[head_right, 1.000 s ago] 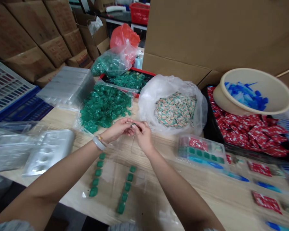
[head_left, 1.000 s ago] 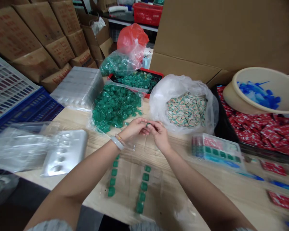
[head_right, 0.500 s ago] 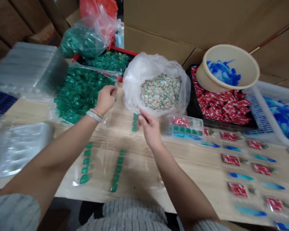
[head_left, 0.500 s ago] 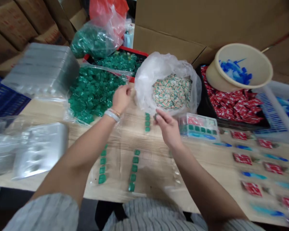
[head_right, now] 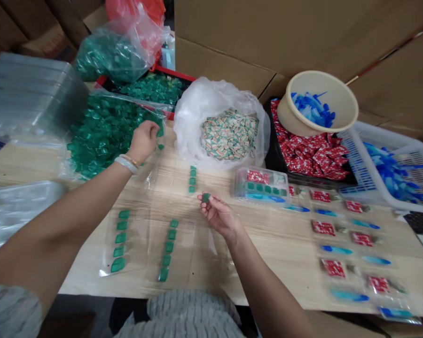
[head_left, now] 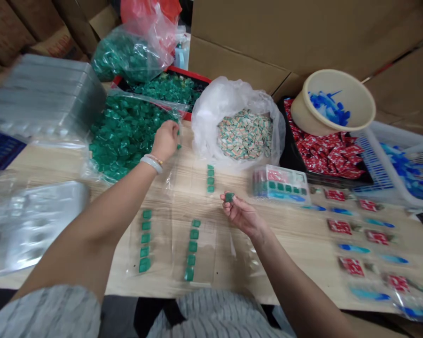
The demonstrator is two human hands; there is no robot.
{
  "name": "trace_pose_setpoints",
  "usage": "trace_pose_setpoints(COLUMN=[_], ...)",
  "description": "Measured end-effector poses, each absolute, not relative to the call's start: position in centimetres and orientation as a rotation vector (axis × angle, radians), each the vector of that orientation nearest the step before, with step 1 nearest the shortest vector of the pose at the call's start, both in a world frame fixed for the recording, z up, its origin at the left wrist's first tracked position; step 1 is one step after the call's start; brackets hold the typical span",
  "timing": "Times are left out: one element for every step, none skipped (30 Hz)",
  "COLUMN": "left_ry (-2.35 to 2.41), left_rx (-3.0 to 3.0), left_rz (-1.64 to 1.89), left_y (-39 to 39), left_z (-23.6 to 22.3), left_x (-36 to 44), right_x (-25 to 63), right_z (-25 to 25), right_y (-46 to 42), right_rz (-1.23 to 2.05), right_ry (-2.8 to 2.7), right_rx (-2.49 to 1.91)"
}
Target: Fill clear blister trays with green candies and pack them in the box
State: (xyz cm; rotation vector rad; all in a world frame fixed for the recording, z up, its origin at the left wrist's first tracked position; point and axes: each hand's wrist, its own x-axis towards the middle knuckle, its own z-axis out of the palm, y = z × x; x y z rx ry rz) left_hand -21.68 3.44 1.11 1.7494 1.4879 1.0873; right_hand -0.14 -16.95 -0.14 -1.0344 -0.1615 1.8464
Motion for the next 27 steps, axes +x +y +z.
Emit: trace_pose_setpoints(left_ry=[1.405, 1.305, 1.187, 1.064, 0.959, 0.911, 0.907, 0.918, 0.940, 0.953, 0.952, 0.942, 0.934, 0.938, 0.961, 1.001, 1.045, 1.080, 1.100, 1.107, 1.104, 1.100, 1.102, 1.105, 1.112, 1.122, 1.138], left_rx=[1.583, 1.404, 1.243, 1.101, 0.985, 0.922, 0.937, 0.977, 1.026, 1.069, 1.095, 1.109, 1.122, 1.145, 1.183, 1.238, 1.308, 1.387, 1.472, 1.556, 1.632, 1.691, 1.728, 1.743, 1.731, 1.688, 1.611], left_rz=[1.148, 1.128, 1.030, 0.851, 0.683, 0.564, 0.550, 0.577, 0.624, 0.674, 0.704, 0.710, 0.702, 0.687, 0.673, 0.664, 0.661, 0.662, 0.663, 0.661, 0.652, 0.636, 0.614, 0.594, 0.587, 0.601, 0.632], left_y=[2.0, 0.2, -2.0, -4.2, -6.5, -8.6, -10.4, -11.8, -12.9, -13.5, -13.9, -14.0, -14.0, -14.0, -14.0, -14.2, -14.5, -14.9, -15.5, -16.2, -16.9, -17.6, -18.2, -18.6, -18.9, -18.9, -18.7], left_z=[2.1, 3.1, 3.9, 4.4, 4.7, 4.6, 4.2, 3.7, 3.1, 2.5, 2.1, 1.8, 1.7, 1.7, 1.8, 1.9, 2.0, 2.2, 2.2, 2.3, 2.3, 2.3, 2.3, 2.3, 2.4, 2.5, 2.7], left_x=[-21.3, -20.7, -19.9, -19.1, -18.2, -17.3, -16.4, -15.7, -15.1, -14.7, -14.5, -14.4, -14.4, -14.4, -14.5, -14.6, -14.7, -14.8, -14.9, -15.2, -15.4, -15.8, -16.1, -16.5, -16.9, -17.3, -17.6], right_x=[-0.2, -0.3, -0.4, -0.6, -0.9, -1.2, -1.4, -1.7, -1.8, -2.0, -2.0, -2.0, -2.0, -1.9, -2.0, -2.1, -2.2, -2.5, -2.7, -3.0, -3.3, -3.5, -3.7, -3.8, -3.8, -3.7, -3.5], right_z=[-0.1, -0.1, 0.0, 0.1, 0.3, 0.4, 0.5, 0.6, 0.7, 0.8, 0.8, 0.9, 1.0, 1.1, 1.2, 1.3, 1.4, 1.5, 1.5, 1.5, 1.4, 1.2, 1.0, 0.8, 0.5, 0.3, 0.1], right_y=[-17.0, -17.0, -17.0, -17.1, -17.1, -17.2, -17.3, -17.5, -17.6, -17.8, -18.0, -18.2, -18.3, -18.5, -18.7, -18.9, -19.1, -19.5, -20.0, -20.5, -21.2, -21.8, -22.3, -22.7, -22.8, -22.7, -22.3], right_rz=[1.834, 1.816, 1.793, 1.769, 1.744, 1.716, 1.687, 1.656, 1.627, 1.608, 1.603, 1.611, 1.625, 1.635, 1.639, 1.627, 1.603, 1.574, 1.552, 1.546, 1.553, 1.570, 1.594, 1.615, 1.618, 1.586, 1.503], right_ry=[-0.164, -0.166, -0.167, -0.171, -0.179, -0.190, -0.205, -0.218, -0.228, -0.234, -0.237, -0.236, -0.235, -0.236, -0.244, -0.258, -0.279, -0.300, -0.317, -0.324, -0.323, -0.319, -0.320, -0.337, -0.380, -0.458, -0.577], right_rx=[-1.041, -1.053, -1.069, -1.087, -1.102, -1.109, -1.106, -1.097, -1.087, -1.079, -1.078, -1.084, -1.094, -1.102, -1.105, -1.106, -1.106, -1.106, -1.108, -1.115, -1.124, -1.133, -1.142, -1.154, -1.176, -1.215, -1.272])
